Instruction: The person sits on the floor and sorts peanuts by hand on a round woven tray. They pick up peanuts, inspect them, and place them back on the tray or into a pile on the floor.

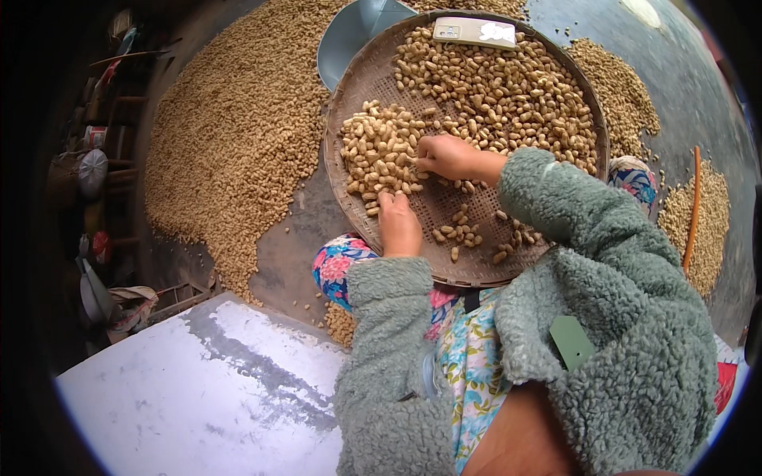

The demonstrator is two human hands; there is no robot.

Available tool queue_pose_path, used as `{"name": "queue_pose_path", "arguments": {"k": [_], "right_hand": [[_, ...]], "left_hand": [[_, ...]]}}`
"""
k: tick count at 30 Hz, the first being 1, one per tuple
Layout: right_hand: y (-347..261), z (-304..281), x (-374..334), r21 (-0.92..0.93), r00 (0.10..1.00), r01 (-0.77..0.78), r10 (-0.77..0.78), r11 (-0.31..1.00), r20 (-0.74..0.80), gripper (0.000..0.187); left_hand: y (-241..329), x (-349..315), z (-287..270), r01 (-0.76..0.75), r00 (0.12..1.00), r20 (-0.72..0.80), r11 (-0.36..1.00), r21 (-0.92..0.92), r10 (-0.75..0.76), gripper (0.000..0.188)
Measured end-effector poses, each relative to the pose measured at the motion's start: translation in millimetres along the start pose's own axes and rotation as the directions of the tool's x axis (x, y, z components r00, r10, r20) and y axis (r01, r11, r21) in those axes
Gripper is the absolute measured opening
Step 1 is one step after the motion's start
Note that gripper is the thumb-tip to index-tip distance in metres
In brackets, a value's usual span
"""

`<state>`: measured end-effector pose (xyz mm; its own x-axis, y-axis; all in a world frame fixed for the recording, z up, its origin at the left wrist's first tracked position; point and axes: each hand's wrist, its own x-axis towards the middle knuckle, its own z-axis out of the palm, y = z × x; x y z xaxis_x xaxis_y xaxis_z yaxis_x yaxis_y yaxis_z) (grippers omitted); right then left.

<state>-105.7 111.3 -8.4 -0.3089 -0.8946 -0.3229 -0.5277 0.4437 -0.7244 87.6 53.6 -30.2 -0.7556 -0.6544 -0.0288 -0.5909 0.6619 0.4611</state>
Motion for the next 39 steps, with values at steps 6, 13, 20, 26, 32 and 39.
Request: {"name": "queue_pose_path", "arguments": {"k": [6,13,20,26,32,39], "right_hand": [[14.0,-5.1,-20.4,0.785,0.982,-0.178,0.051,0.593,0.184,0.018],[1.5,34.2,-17.7,-0.219,0.987,0.158,-0.158,0.963,0.016,0.023],[13.0,-7.3,-36.8,0.868,0.983,-0.161,0.000,0.470,0.183,0.025],[17.3,14.1,-20.1,-0.073,0.991,0.124,-0.128,0.990,-0.050,0.024],[16.2,26.4,-9.9,-0.317,0.976,0.161,-0.199,0.935,-0.092,0.021],[-18.9,-4.9,-54.1,0.180,0.981,0.149,-0.168,0.972,0.095,0.018]], "left_hand": [[-2.0,0.9,-5.2,0.048,0.994,-0.088,0.975,-0.217,-0.069,0.012],[-11.4,11.7,12.2,0.023,0.972,-0.217,0.959,-0.283,-0.087,0.020],[-6.3,19.3,19.2,0.049,0.993,-0.096,0.986,-0.158,-0.064,0.020],[16.0,-3.4,-1.2,0.652,0.758,0.650,0.078,-0.755,-0.046,0.019],[40.1,-40.3,-25.8,0.773,0.622,0.692,-0.430,-0.467,0.366,0.032],[23.7,-40.8,24.0,0.544,0.666,0.745,-0.701,-0.461,0.027,0.044]]}}
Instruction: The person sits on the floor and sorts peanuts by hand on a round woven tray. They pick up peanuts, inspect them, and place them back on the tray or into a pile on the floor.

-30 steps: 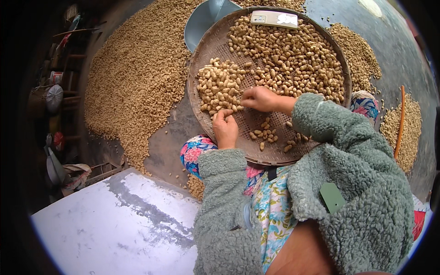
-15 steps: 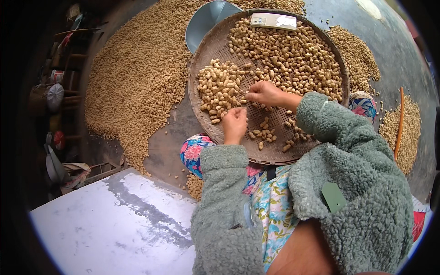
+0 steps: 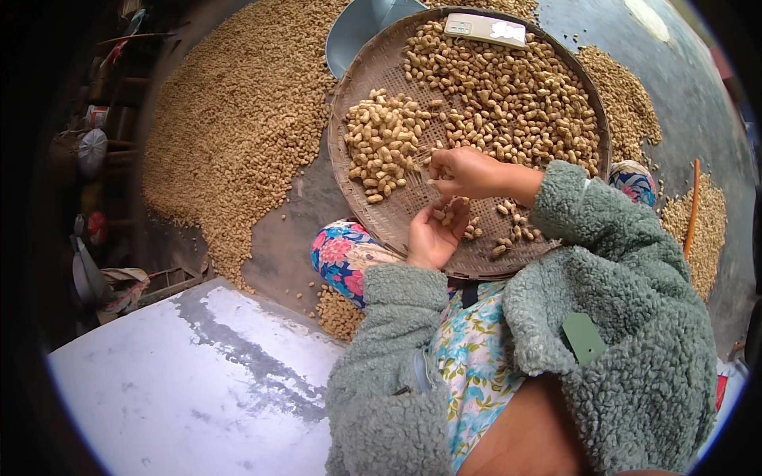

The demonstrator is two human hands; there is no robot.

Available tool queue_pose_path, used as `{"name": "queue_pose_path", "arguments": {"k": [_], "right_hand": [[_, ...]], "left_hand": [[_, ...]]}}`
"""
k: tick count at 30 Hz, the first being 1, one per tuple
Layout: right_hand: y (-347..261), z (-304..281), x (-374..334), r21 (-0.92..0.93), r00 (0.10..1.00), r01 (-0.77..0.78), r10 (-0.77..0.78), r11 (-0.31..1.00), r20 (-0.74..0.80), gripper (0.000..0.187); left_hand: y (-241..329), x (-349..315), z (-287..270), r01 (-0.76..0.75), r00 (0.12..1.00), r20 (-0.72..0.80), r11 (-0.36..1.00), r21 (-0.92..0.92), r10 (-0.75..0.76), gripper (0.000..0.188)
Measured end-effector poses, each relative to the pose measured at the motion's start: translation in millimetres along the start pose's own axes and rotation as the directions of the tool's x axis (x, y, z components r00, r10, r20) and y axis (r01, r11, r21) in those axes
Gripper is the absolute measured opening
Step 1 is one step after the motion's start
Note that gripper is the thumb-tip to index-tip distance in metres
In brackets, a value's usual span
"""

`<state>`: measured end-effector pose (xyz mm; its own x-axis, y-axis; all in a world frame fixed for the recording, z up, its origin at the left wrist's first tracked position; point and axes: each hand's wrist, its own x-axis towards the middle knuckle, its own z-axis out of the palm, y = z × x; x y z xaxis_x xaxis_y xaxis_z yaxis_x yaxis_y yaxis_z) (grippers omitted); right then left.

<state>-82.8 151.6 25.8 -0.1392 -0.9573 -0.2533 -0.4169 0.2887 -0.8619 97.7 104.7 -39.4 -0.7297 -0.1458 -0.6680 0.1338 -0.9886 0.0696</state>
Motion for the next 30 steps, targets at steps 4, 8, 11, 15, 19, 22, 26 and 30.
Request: {"name": "queue_pose_path", "arguments": {"k": [4,8,11,15,19,22,26,30], "right_hand": [[19.4,-12.9,-17.0,0.803,0.964,-0.210,-0.018,0.558,0.264,0.018],[17.6,-8.0,-28.2,0.745,0.963,-0.261,0.106,0.614,0.250,0.023],[14.3,13.3,-34.8,0.526,0.979,-0.202,0.159,0.827,0.125,0.028],[-22.3,32.1,-40.9,0.169,0.978,0.208,-0.207,0.963,-0.024,0.021],[-18.9,37.0,5.6,-0.231,0.907,0.385,-0.413,0.894,-0.087,0.018],[-13.6,51.6,40.9,-0.637,0.808,0.460,-0.589,0.619,0.011,0.033],[-1.4,64.9,49.2,-0.756,0.825,0.459,-0.540,0.466,0.168,0.048],[27.0,59.5,20.5,-0.786,0.850,0.480,-0.428,0.389,0.307,0.051]], "left_hand": [[0.6,1.2,8.7,-0.032,0.996,0.083,0.999,0.017,0.030,0.056],[2.9,-4.4,10.9,-0.002,0.992,0.128,1.000,-0.014,0.004,0.057],[0.6,-4.6,13.7,0.048,0.994,0.102,0.998,0.036,-0.051,0.058],[-4.6,-13.0,14.5,-0.087,0.988,0.156,0.857,0.509,0.008,0.042],[-7.7,-10.4,-3.1,0.300,0.930,0.129,0.912,0.282,-0.345,0.024],[-16.0,-21.7,15.7,0.342,0.872,0.023,0.641,0.687,-0.490,0.020],[-18.8,-24.6,22.0,0.309,0.824,0.125,0.623,0.718,-0.553,0.020],[-20.8,-23.7,15.0,0.301,0.800,0.166,0.626,0.720,-0.576,0.022]]}}
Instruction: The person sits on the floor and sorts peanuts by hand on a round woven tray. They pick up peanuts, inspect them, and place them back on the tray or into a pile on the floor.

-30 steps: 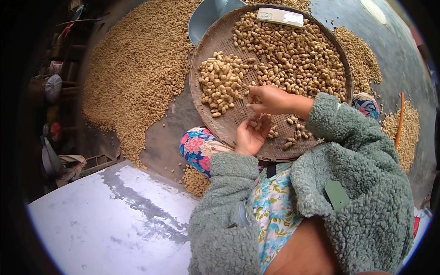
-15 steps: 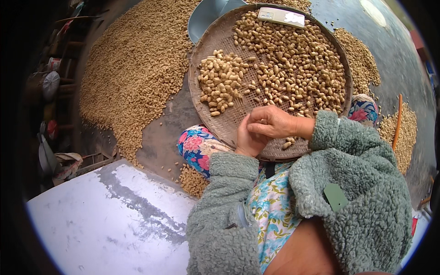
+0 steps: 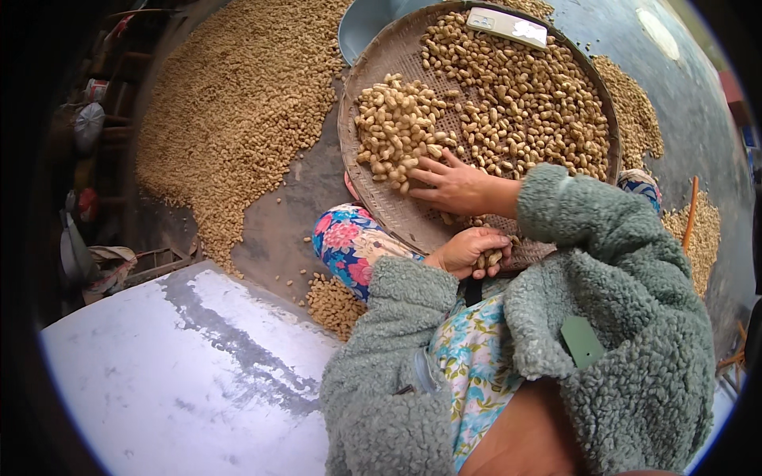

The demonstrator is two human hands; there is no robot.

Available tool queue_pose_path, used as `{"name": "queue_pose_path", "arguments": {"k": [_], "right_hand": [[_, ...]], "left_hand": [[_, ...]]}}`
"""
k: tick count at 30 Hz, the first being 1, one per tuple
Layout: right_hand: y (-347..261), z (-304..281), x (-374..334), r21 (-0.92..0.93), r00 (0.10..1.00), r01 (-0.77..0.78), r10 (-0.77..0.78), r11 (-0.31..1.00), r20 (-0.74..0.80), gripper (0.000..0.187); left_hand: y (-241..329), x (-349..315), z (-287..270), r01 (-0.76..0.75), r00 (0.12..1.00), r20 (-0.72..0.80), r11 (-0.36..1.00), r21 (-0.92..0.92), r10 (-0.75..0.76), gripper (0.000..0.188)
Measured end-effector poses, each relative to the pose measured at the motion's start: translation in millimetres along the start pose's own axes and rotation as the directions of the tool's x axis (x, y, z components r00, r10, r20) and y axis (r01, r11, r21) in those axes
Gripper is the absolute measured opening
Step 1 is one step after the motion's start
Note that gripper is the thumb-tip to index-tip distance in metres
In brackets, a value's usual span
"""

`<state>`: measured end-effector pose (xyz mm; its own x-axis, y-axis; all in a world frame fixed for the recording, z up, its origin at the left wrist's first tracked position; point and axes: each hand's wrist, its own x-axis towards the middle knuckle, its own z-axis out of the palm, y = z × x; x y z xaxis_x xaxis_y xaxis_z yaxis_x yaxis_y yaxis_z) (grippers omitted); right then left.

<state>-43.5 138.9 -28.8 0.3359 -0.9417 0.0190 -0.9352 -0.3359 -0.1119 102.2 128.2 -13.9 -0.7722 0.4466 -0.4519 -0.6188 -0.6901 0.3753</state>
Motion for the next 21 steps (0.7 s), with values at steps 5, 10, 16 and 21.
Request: {"name": "queue_pose_path", "arguments": {"k": [5,10,16,21], "right_hand": [[-11.6,-21.1,-44.8,0.052,0.986,-0.095,0.087,0.994,0.142,0.042],[-7.2,-23.7,-26.2,0.221,0.978,-0.095,0.133,0.971,-0.162,0.010],[-4.9,-3.2,21.0,0.347,0.929,-0.203,0.292,0.916,-0.229,0.011],[8.5,-3.1,48.5,0.348,0.916,-0.243,0.332,0.906,-0.225,0.015]], "left_hand": [[-3.7,6.1,1.4,-0.046,0.998,0.045,0.998,0.049,0.044,0.023],[-2.4,5.0,4.6,-0.016,1.000,0.006,0.991,0.131,0.015,0.023],[-1.5,5.3,5.2,-0.015,1.000,-0.012,0.986,0.164,0.018,0.023],[7.3,0.4,12.3,-0.019,1.000,-0.005,0.975,0.220,0.021,0.022]]}}
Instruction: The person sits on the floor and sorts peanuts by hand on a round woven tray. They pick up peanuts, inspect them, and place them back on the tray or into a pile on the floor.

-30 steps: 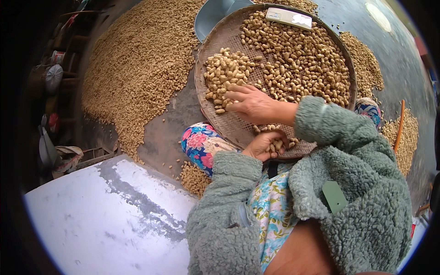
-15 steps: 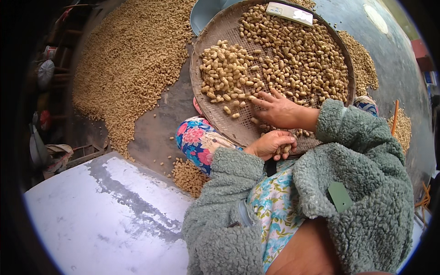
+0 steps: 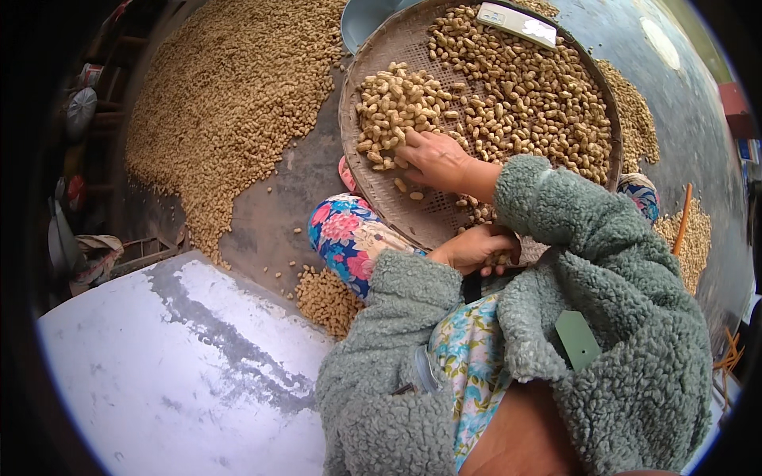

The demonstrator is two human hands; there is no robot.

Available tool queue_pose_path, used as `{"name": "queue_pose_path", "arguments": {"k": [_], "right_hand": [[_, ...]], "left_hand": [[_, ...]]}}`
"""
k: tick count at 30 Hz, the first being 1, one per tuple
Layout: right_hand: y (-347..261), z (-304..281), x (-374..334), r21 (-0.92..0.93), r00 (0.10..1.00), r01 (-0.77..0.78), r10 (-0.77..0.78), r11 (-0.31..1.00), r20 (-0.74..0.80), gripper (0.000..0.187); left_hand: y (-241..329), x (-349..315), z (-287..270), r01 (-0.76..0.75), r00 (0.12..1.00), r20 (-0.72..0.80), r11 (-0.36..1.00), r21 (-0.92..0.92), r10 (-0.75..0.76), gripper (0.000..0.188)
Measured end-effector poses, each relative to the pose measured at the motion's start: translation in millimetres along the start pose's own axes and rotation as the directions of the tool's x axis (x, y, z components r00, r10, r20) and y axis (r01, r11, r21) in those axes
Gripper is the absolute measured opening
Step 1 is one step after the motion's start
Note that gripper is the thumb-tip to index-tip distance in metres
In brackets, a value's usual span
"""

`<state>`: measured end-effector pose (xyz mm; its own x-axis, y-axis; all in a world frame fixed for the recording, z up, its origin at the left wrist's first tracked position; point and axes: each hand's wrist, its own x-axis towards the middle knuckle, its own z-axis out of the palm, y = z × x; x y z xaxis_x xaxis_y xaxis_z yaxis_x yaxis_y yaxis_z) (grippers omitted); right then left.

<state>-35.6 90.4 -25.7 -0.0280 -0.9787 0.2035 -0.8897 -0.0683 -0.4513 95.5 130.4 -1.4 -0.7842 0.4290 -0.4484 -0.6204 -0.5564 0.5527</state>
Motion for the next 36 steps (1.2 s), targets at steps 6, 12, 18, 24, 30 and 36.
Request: {"name": "queue_pose_path", "arguments": {"k": [6,12,18,24,30,36], "right_hand": [[8.3,-20.5,-7.7,-0.014,0.974,-0.177,0.178,0.984,0.141,0.025],[-10.7,-24.1,4.0,0.004,0.989,-0.096,0.095,0.995,0.113,0.028],[-3.8,8.5,23.2,0.176,0.998,-0.059,0.054,0.983,0.037,0.015],[21.8,-58.9,-8.4,0.889,0.821,-0.454,0.412,0.053,0.395,0.017],[26.8,-69.3,-35.3,0.475,0.748,-0.663,0.539,0.579,0.388,0.016],[19.6,-32.8,-31.6,0.063,0.957,-0.286,0.282,0.956,0.062,0.020]], "left_hand": [[-9.3,4.8,-5.8,-0.036,0.997,-0.078,0.991,-0.130,0.026,0.021],[-6.4,7.8,-1.4,-0.049,0.996,-0.083,0.996,-0.080,0.042,0.018],[-7.5,7.1,-2.5,-0.048,0.992,-0.117,0.996,-0.070,0.040,0.016],[-10.5,12.3,-2.8,-0.010,0.997,-0.083,0.996,-0.092,0.003,0.019],[-7.8,11.4,-0.9,0.013,0.997,-0.078,0.998,-0.061,-0.018,0.017],[-11.4,12.0,-6.3,0.011,0.996,-0.085,0.999,-0.038,-0.014,0.019]]}}
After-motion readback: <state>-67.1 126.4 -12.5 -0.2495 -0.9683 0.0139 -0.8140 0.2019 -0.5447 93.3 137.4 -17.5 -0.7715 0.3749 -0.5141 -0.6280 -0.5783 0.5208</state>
